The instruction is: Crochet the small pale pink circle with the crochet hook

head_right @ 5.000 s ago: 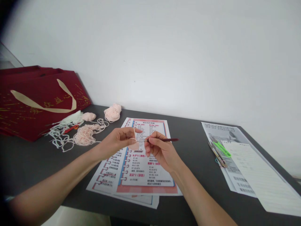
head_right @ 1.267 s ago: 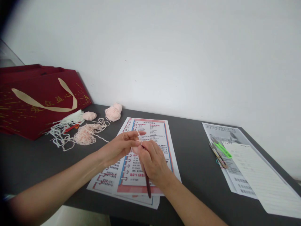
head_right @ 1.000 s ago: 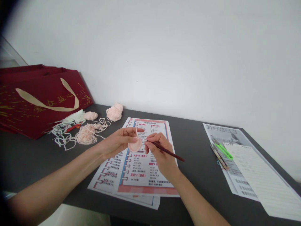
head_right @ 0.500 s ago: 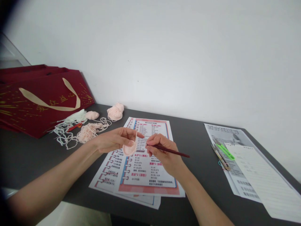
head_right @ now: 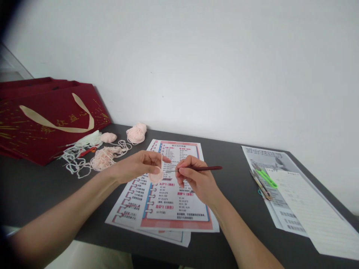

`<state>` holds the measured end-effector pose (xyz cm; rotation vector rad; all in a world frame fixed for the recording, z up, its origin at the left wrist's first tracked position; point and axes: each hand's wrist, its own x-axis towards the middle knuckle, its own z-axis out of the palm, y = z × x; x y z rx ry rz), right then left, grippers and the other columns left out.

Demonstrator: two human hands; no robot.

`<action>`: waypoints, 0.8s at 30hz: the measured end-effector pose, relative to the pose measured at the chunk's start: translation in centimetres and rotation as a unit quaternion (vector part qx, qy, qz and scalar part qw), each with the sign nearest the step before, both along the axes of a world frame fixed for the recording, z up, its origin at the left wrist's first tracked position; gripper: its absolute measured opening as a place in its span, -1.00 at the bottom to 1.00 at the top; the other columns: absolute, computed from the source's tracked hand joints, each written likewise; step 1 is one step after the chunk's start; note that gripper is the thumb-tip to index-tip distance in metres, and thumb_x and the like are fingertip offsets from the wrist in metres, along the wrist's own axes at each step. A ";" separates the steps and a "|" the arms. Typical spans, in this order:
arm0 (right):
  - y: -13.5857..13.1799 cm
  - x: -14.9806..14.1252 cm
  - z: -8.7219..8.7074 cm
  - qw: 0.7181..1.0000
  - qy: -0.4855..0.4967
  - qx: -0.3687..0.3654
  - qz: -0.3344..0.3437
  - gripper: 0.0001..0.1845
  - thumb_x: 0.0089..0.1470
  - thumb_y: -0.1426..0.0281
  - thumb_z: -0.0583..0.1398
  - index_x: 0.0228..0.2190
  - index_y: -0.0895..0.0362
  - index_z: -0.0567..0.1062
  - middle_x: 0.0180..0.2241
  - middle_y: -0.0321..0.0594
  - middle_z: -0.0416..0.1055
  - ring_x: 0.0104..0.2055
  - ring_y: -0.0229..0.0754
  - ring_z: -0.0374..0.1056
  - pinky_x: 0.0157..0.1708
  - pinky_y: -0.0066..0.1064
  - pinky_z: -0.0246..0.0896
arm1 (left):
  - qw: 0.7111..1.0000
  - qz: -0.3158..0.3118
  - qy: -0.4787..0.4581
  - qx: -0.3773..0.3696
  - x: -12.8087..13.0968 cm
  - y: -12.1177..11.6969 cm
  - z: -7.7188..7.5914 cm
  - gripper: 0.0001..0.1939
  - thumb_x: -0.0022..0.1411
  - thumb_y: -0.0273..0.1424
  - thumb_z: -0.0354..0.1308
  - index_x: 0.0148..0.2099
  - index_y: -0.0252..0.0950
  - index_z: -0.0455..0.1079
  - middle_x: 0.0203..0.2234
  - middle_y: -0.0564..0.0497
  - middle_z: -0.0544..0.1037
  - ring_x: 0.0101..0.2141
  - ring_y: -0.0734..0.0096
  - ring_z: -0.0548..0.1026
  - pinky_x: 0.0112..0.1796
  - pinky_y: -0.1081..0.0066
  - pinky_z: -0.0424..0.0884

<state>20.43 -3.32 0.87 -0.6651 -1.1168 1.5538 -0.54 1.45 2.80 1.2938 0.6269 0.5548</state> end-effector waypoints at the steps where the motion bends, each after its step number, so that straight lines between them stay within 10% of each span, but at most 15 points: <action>1: 0.0 -0.2 -0.1 1.000 0.012 -0.017 -0.002 -0.94 0.00 0.47 0.26 -0.48 0.13 0.46 -0.50 -0.30 0.45 -0.60 -0.35 0.30 -0.65 -0.53 0.16 | 0.999 0.024 0.005 0.035 0.3 -0.3 0.0 -0.68 0.04 -0.49 0.24 -0.09 -0.33 0.46 -0.54 0.13 0.40 -0.49 0.56 0.35 -0.41 0.48 0.23; 7: -0.6 -1.8 -0.1 0.997 0.015 -0.029 -0.076 -0.91 -0.02 0.43 0.27 -0.48 0.12 0.43 -0.53 -0.33 0.43 -0.55 -0.32 0.32 -0.61 -0.50 0.26 | 0.977 0.131 0.051 0.159 1.5 -1.4 -0.6 -0.80 0.10 -0.43 0.20 -0.17 -0.34 0.44 -0.51 0.10 0.39 -0.44 0.49 0.36 -0.32 0.40 0.27; 24: -1.0 -1.0 -0.9 0.961 -0.163 0.152 -0.163 -0.91 0.09 0.47 0.18 -0.44 0.09 0.38 -0.43 -0.33 0.39 -0.53 -0.33 0.32 -0.54 -0.44 0.26 | 0.975 0.173 0.035 0.139 1.9 -1.5 -0.9 -0.65 0.08 -0.41 0.21 -0.04 -0.36 0.38 -0.53 0.13 0.36 -0.47 0.53 0.30 -0.38 0.44 0.20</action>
